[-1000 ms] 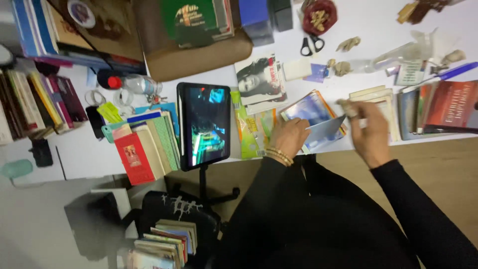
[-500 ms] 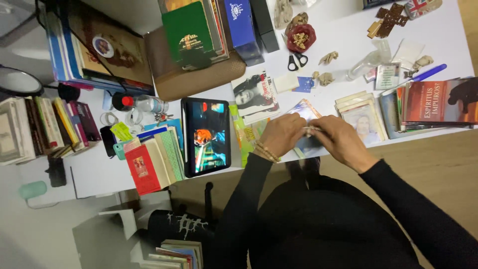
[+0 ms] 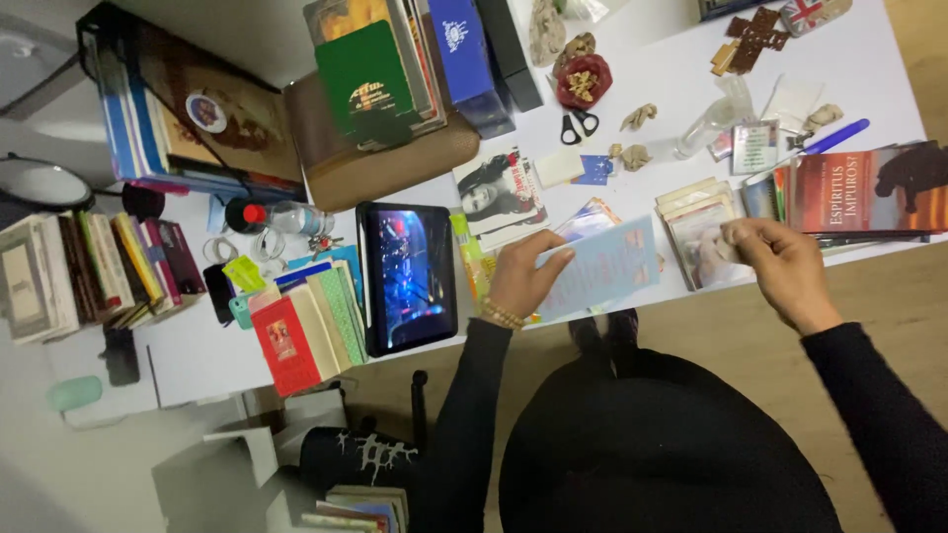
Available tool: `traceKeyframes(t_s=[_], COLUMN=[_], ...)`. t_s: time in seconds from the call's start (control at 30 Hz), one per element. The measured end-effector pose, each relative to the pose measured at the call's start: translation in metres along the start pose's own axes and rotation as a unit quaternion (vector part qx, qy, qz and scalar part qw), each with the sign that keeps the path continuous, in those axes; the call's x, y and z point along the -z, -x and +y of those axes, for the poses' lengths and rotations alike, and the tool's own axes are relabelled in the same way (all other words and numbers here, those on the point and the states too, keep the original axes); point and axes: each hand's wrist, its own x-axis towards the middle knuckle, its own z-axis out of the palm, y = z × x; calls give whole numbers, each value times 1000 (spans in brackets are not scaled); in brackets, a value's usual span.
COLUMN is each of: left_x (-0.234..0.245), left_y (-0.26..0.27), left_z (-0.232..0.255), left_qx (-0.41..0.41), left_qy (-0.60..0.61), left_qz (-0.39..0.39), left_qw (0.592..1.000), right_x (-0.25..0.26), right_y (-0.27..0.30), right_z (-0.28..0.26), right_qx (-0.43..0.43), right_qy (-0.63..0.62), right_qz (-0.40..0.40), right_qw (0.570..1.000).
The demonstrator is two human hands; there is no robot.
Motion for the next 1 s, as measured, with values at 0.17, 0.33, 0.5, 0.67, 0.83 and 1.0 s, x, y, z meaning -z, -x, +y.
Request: traceKeyframes(t_s=[0.17, 0.33, 0.5, 0.67, 0.83, 1.0], left_x=[-39, -53, -59, -96, -131, -155], left_y=[8, 15, 6, -9, -4, 2], left_z=[-12, -19, -14, -43, -64, -74], left_qx=[97, 91, 141, 76, 163, 259], left_qy=[95, 105, -23, 65, 237, 527], left_qz=[-42, -47, -202, -244, -129, 46], left_qw=[990, 989, 969, 965, 949, 808], right_x=[-44, -54, -60, -80, -83, -102], right_y=[-19, -19, -5, -6, 14, 47], right_z=[32, -25, -66, -38, -82, -79], right_qx=[-116, -205, -170, -8, 263, 384], right_qy=[-230, -393, -187, -25, 175, 199], right_qz=[-6, -93, -181, -69, 159, -9], right_qw=[966, 892, 951, 997, 935, 901])
